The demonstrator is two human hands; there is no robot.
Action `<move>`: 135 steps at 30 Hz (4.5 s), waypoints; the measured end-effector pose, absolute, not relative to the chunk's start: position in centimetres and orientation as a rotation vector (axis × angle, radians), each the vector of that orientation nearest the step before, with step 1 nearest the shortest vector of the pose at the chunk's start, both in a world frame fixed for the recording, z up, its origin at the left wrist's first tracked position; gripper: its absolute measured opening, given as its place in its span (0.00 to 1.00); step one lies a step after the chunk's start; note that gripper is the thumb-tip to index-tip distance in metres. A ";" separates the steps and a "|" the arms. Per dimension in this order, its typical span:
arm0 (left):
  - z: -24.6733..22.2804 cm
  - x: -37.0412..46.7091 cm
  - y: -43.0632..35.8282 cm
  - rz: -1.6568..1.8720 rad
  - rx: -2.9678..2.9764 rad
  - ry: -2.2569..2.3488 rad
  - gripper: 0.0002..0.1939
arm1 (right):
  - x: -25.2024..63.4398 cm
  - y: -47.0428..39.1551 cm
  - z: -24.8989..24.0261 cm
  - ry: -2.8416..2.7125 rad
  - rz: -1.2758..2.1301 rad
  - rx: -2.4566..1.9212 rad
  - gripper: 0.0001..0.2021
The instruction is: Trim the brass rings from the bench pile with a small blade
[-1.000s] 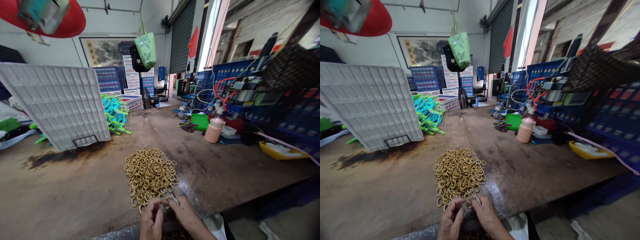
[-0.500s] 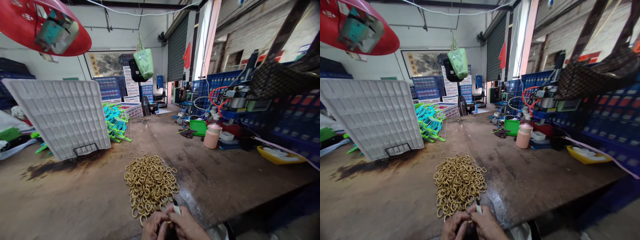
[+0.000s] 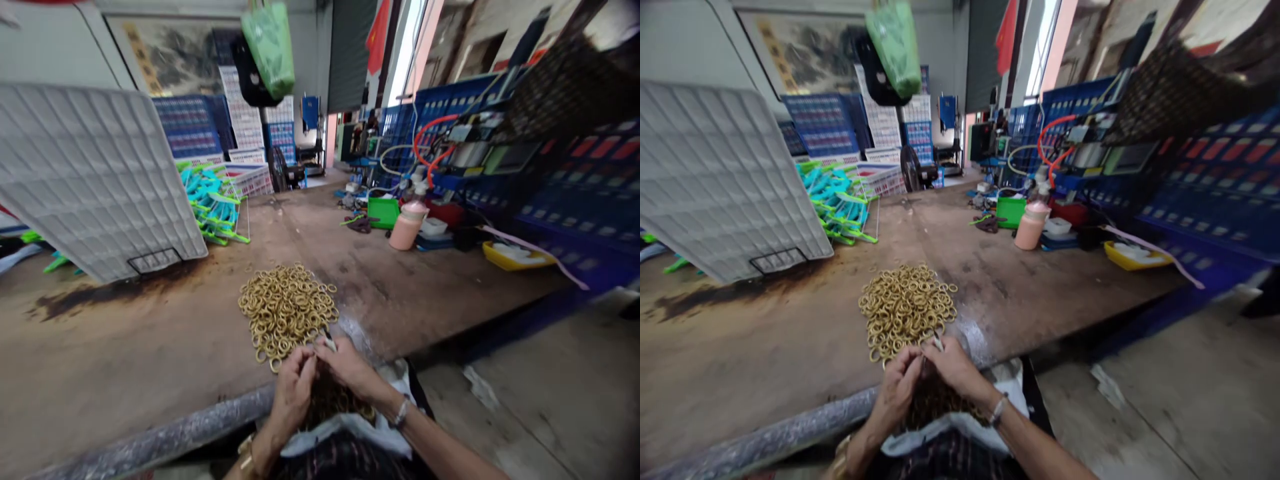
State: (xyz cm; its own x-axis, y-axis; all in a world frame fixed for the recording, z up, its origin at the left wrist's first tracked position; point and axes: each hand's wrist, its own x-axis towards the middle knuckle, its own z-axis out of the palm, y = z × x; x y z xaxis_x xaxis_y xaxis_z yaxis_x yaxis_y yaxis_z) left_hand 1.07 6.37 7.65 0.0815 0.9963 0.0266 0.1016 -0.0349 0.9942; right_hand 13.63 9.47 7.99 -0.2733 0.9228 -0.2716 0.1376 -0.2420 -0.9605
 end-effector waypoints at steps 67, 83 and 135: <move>7.7 -0.5 4.1 1.103 0.511 0.957 0.16 | 14.2 10.3 6.5 -2.437 0.488 -1.574 0.13; 7.4 -0.8 5.3 1.162 0.338 0.930 0.14 | 13.5 11.0 5.9 -2.219 0.613 -1.569 0.10; 6.6 0.0 5.4 1.128 0.662 0.979 0.16 | 13.1 8.9 7.8 -2.004 1.028 -1.346 0.09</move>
State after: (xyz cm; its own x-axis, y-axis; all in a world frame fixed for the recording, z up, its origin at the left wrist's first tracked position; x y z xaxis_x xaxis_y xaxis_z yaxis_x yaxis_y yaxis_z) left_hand -0.03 5.40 6.58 0.1116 0.9472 -0.3006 -0.4309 0.3187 0.8442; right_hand 13.10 8.94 7.82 -0.3773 0.9261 0.0025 0.5383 0.2215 -0.8131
